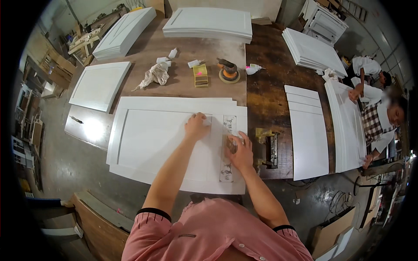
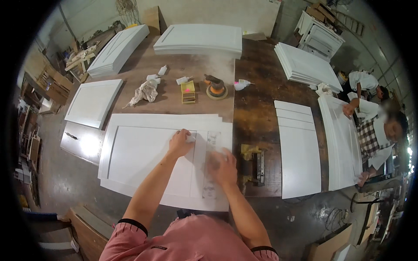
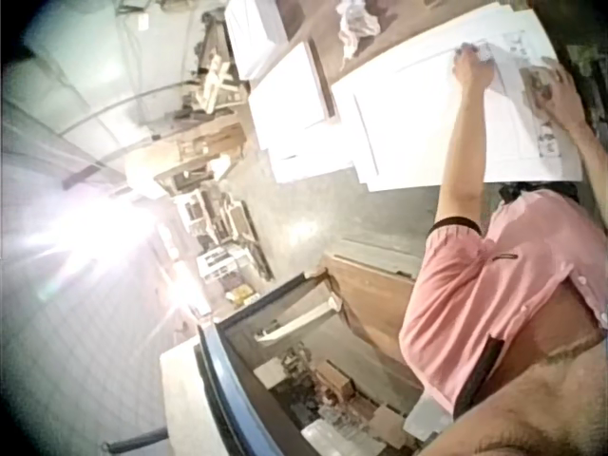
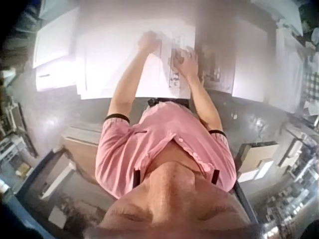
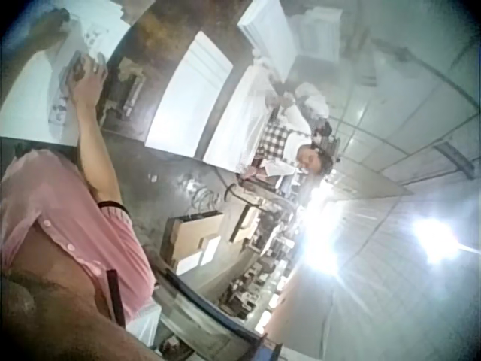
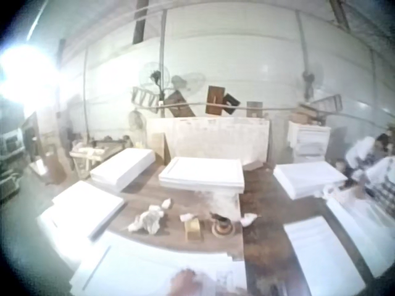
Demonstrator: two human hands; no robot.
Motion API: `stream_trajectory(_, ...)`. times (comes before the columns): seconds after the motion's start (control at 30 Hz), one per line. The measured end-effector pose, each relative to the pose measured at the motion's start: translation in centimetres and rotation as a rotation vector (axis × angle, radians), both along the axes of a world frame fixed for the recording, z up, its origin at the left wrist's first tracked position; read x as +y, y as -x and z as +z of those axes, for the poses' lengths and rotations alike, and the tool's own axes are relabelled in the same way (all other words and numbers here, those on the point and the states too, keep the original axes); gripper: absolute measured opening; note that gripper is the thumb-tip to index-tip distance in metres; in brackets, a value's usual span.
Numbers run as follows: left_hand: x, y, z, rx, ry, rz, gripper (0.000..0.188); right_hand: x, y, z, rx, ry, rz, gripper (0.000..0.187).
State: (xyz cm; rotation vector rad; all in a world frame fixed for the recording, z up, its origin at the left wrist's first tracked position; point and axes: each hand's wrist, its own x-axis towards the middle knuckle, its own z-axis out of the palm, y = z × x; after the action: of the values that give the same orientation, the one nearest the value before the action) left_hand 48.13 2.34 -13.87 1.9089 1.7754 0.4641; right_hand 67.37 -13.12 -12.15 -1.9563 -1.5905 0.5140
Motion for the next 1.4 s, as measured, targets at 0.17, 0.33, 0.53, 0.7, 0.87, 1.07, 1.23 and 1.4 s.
stream_trajectory(0.17,-1.2,1.0,-0.5,-0.118,0.017,-0.089,0.049,-0.2,0.2,-0.1,0.001,-0.048,0.023,0.048)
stream_trajectory(0.33,-4.4,-1.0,0.5,0.293,-0.252,-0.21,0.04,-0.1,-0.2,-0.9,-0.005,-0.084,0.028,0.047)
stream_trajectory(0.53,-6.1,3.1,1.3,0.155,-0.154,-0.519,0.038,0.2,-0.2,-0.8,-0.025,-0.033,0.018,0.047)
stream_trajectory(0.7,-3.9,3.3,1.3,0.063,-0.03,-0.591,0.058,0.2,-0.2,-0.8,-0.028,-0.062,0.017,0.047)
stream_trajectory(0.87,-4.7,-0.2,2.6,0.324,-0.073,-0.667,0.085,0.0,0.1,-0.8,-0.022,-0.045,0.006,0.048)
stream_trajectory(1.07,-3.9,-1.4,5.2,0.364,0.077,-0.708,0.081,0.0,0.2,0.0,-0.013,-0.017,0.04,0.047)
stream_trajectory(1.23,-3.6,-0.7,3.8,0.406,0.014,-0.735,0.082,0.4,-2.7,-4.4,0.325,-0.332,-0.082,0.048)
stream_trajectory(1.4,-4.0,-0.3,4.5,0.298,0.034,-0.609,0.091,-2.2,-7.0,-4.6,-0.11,-0.063,-0.365,0.069)
